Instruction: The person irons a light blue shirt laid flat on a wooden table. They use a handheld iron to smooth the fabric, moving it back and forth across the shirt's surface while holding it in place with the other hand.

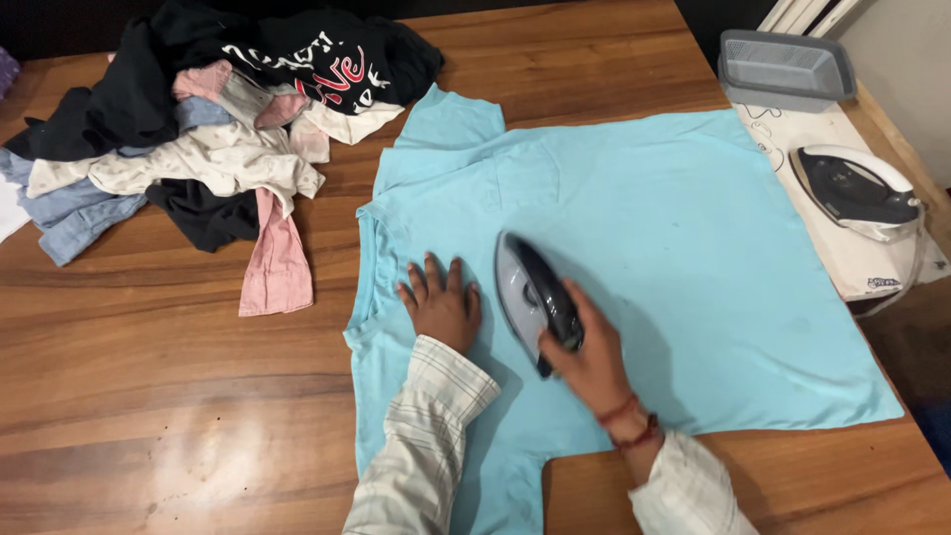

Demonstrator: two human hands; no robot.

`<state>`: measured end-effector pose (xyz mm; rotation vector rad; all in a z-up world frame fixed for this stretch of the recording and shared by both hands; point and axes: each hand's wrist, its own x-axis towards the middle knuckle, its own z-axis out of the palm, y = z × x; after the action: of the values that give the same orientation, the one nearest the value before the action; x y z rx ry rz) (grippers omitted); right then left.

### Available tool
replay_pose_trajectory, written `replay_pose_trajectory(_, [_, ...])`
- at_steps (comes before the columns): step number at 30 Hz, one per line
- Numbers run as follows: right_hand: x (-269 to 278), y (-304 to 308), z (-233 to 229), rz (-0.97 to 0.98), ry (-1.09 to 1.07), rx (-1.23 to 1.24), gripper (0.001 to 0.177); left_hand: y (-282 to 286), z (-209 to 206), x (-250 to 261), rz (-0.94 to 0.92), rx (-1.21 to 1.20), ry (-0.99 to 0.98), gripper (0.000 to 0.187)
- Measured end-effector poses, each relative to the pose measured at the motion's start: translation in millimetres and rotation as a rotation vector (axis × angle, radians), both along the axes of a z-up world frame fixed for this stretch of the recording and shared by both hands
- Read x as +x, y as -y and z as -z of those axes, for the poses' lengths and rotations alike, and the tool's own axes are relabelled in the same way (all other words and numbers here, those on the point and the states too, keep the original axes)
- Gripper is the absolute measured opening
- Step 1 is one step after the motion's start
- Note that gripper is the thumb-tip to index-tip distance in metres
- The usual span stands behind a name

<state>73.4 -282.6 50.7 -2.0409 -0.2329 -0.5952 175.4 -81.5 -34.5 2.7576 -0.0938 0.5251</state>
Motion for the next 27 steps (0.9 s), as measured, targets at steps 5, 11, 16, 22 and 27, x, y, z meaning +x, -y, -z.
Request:
replay_pose_trajectory(5, [35, 6, 3, 0.201, -0.197, 0.097, 0.073, 3, -4, -3, -0.004, 0.027, -0.056, 0.061])
replay_pose_trajectory(11, [31, 9, 5, 0.064, -0.115, 0.021, 0.072, 2, -1, 0, 0.0, -0.045, -0.032, 0.056])
replay_pose_trajectory(16, [42, 4, 8, 0.246, -0.177, 0.022, 0.066, -10, 7, 9, -0.067, -0.237, 0.146, 0.037])
replay_pose_trajectory(22, [38, -7, 12, 0.04, -0.047, -0.016, 0.065, -23, 0, 9, -0.191, -0.273, 0.154, 0.034])
replay_pose_trajectory(27, [37, -20, 14, 0.115, -0.074, 0.056, 0.062, -29, -5, 2, -0.243, -0.186, 0.139, 0.035])
